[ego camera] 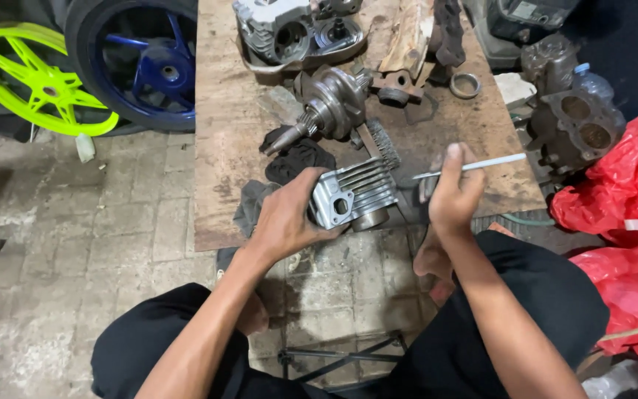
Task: Polishing or scraping the interior of a motorcycle cylinder block using a metal tool in a workshop environment.
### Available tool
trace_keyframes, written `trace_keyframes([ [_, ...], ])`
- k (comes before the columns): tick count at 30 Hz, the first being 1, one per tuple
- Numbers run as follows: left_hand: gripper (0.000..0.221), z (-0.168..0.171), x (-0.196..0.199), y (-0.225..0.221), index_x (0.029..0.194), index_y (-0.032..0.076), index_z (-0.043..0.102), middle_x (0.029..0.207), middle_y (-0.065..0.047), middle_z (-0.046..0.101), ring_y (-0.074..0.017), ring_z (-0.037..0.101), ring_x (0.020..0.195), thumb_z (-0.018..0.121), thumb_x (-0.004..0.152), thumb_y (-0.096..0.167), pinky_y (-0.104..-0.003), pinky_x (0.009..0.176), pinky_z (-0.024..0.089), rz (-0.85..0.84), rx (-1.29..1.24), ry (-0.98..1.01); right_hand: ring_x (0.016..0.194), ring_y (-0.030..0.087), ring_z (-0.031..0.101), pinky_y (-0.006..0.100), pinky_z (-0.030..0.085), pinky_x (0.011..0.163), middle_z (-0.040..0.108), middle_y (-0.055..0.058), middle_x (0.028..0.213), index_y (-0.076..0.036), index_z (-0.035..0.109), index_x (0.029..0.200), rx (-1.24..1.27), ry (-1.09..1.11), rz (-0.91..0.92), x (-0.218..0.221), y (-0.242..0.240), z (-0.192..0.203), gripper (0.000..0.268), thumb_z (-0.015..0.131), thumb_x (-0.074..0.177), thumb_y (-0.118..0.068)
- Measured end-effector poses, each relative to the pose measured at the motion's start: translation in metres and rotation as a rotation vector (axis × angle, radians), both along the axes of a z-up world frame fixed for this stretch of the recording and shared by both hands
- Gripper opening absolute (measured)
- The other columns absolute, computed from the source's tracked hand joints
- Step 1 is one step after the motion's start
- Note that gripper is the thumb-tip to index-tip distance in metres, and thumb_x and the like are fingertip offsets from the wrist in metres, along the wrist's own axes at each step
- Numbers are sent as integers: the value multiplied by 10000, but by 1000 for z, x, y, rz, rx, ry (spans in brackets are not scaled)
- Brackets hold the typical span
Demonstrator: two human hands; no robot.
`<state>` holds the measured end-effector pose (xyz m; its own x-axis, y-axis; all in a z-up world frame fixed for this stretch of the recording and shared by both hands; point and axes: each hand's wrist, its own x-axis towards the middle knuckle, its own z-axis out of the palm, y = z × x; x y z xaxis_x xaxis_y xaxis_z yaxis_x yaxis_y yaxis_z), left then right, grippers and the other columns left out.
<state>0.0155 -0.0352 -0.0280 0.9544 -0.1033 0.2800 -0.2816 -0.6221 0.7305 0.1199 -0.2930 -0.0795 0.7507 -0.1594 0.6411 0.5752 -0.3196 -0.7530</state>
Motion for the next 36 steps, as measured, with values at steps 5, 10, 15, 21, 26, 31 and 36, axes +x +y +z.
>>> trace_keyframes([
  [5,759,-8,2,0,1334,129,550,1079,-172,740,-458,706,1054,890,690,342,-614,869,577,23,15,15,426,142,526,273,454,425,530,48,608,-43,555,903,136,224,278,-16,24,24,299,459,1131,-212],
  [10,711,-2,1,-1,1308,98,563,1054,-190,735,-478,706,1025,876,720,346,-613,824,587,35,13,-2,689,336,704,422,514,695,630,191,630,-27,633,801,-116,123,-69,-9,30,13,435,508,1148,-256],
  [15,733,-8,5,-2,1272,108,584,1036,-166,739,-456,719,993,897,681,409,-602,789,594,61,18,-4,714,475,657,510,500,714,629,248,661,-4,668,889,-189,146,-182,-6,38,20,416,499,1140,-289],
  [21,738,-12,6,-2,1266,137,582,1046,-135,740,-435,719,997,894,669,439,-564,793,596,85,26,24,877,488,695,514,522,756,686,305,814,43,711,935,-227,117,-112,-1,37,32,407,494,1128,-242],
  [26,798,-32,7,4,1303,160,560,1105,-138,738,-429,709,1048,909,641,436,-588,826,579,90,26,88,963,536,655,580,514,822,698,358,960,140,734,1117,-368,106,-106,-8,25,36,397,593,1110,-231],
  [31,770,-14,4,1,1314,182,560,1119,-129,742,-426,705,1062,892,672,448,-569,834,571,105,18,91,1116,535,620,584,502,940,695,374,1058,142,726,1135,-220,119,12,9,19,23,324,669,1072,-171],
  [36,739,-3,-1,2,1291,155,543,1089,-152,737,-457,706,1005,862,693,448,-574,792,575,77,23,80,460,189,631,274,423,339,604,135,587,-83,633,855,114,365,196,59,-9,-5,365,558,1156,-277],
])
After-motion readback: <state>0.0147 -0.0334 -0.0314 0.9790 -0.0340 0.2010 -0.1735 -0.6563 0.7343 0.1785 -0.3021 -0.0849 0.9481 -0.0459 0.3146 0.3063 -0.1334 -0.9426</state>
